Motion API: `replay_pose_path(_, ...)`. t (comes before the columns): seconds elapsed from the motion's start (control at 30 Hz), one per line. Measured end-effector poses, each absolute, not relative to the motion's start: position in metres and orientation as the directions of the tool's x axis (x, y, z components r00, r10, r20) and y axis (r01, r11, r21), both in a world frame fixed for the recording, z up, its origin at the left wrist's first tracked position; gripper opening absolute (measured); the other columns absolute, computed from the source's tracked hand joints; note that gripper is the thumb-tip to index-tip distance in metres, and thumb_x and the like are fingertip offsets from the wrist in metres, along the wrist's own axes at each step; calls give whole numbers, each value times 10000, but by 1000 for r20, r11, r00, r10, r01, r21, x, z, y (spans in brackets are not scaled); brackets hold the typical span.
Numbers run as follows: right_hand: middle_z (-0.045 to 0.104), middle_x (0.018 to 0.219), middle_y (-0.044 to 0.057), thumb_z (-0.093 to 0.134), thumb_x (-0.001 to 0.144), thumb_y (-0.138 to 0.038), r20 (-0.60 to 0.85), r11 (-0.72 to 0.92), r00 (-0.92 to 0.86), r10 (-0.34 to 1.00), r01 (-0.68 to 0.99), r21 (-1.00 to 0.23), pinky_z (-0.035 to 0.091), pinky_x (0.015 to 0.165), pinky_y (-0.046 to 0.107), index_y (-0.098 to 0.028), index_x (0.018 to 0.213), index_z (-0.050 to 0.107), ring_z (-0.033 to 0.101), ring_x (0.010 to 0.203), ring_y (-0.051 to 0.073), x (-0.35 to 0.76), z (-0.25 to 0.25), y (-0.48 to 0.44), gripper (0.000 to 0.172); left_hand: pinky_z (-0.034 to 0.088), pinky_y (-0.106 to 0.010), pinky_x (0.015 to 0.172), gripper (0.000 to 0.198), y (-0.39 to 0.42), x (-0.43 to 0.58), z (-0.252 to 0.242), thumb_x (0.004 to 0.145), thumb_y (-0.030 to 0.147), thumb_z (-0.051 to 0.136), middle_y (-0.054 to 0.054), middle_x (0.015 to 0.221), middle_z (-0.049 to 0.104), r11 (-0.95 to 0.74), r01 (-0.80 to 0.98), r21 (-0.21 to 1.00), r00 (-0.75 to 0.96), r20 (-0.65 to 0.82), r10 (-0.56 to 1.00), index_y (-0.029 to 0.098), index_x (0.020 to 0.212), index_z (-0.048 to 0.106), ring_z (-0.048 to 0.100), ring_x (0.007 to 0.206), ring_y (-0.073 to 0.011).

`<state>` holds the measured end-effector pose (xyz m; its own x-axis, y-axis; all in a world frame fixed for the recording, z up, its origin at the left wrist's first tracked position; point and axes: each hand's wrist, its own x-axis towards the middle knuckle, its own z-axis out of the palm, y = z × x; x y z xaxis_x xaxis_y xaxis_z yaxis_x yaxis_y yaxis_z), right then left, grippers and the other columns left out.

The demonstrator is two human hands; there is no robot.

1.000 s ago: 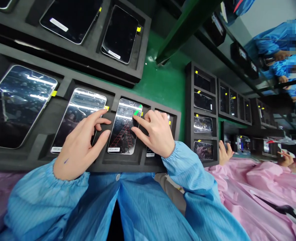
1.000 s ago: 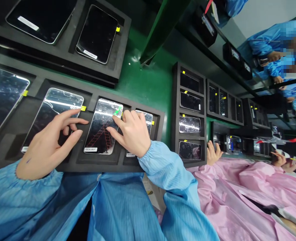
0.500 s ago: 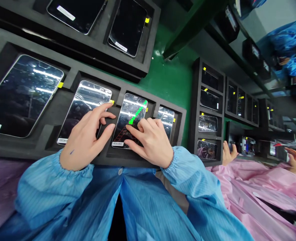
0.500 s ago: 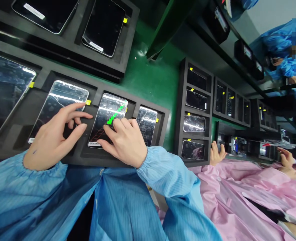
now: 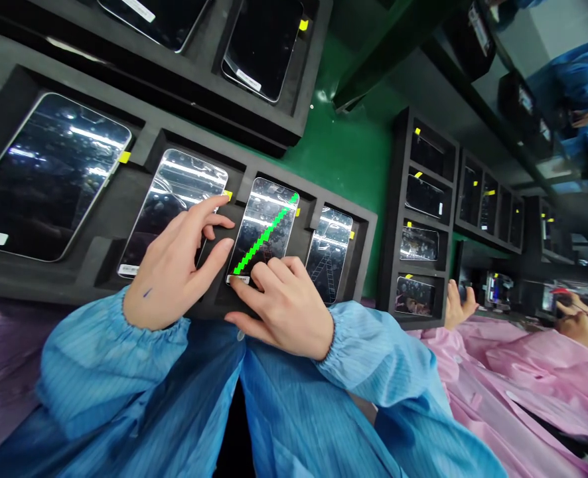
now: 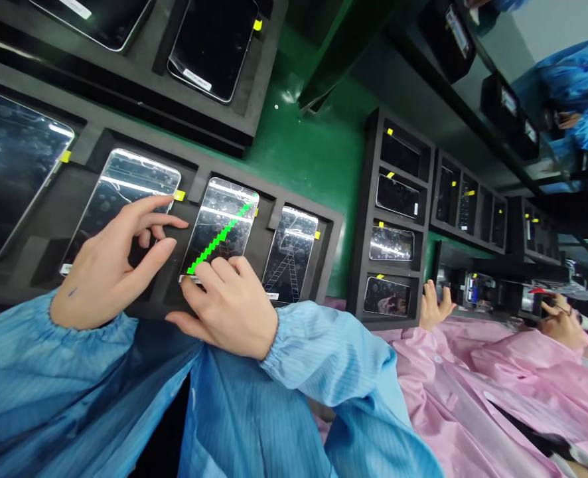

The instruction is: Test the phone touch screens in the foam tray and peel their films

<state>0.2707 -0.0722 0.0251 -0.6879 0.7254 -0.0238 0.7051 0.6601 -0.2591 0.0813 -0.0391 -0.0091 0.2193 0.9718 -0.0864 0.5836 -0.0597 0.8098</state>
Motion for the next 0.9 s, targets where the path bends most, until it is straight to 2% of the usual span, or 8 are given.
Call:
replay_pose_path(0.33,524,781,23,446,1019,-478,46,712,-730,682,648,-271,266,726,339,-148,986,713,403,781,187,268,22,-72,426,460,-313,862,498,-40,79,-13,947,386,475,-2,1158,665,-83,570,817,231,-63,971,303,1432,394,562,894,-169)
replay_pose_path(0.43,535,812,28,422,1034,-438,41,684,-702,711,677,-273,250,725,342,-176,1025,719,414,780,183,278,27,-49,396,455,-307,884,506,-40,79,-13,947,381,485,-3,1155,670,-94,566,819,232,-49,971,288,1436,396,562,902,-161)
replay_pose_path(0.6,543,900,54,389,1043,-452,5,489,-493,870,861,-136,267,762,347,-208,1183,687,448,851,202,292,28,1,410,455,-292,845,515,-39,80,-13,950,397,487,-8,1148,673,-91,563,821,237,-55,970,262,1439,401,551,906,-152)
replay_pose_path(0.7,550,960,68,384,1041,-468,-42,471,-475,879,878,-82,290,793,355,-208,1244,656,467,896,213,290,24,16,427,444,-298,888,524,-39,80,-13,951,398,488,-12,1150,670,-82,556,827,234,-61,970,252,1446,396,546,914,-149)
replay_pose_path(0.9,554,1001,78,395,1037,-476,-67,476,-479,875,878,-52,303,815,365,-198,1277,624,483,937,228,281,17,24,433,440,-299,902,522,-39,80,-13,957,390,483,-16,1161,661,-61,549,833,235,-84,968,253,1452,391,537,917,-141)
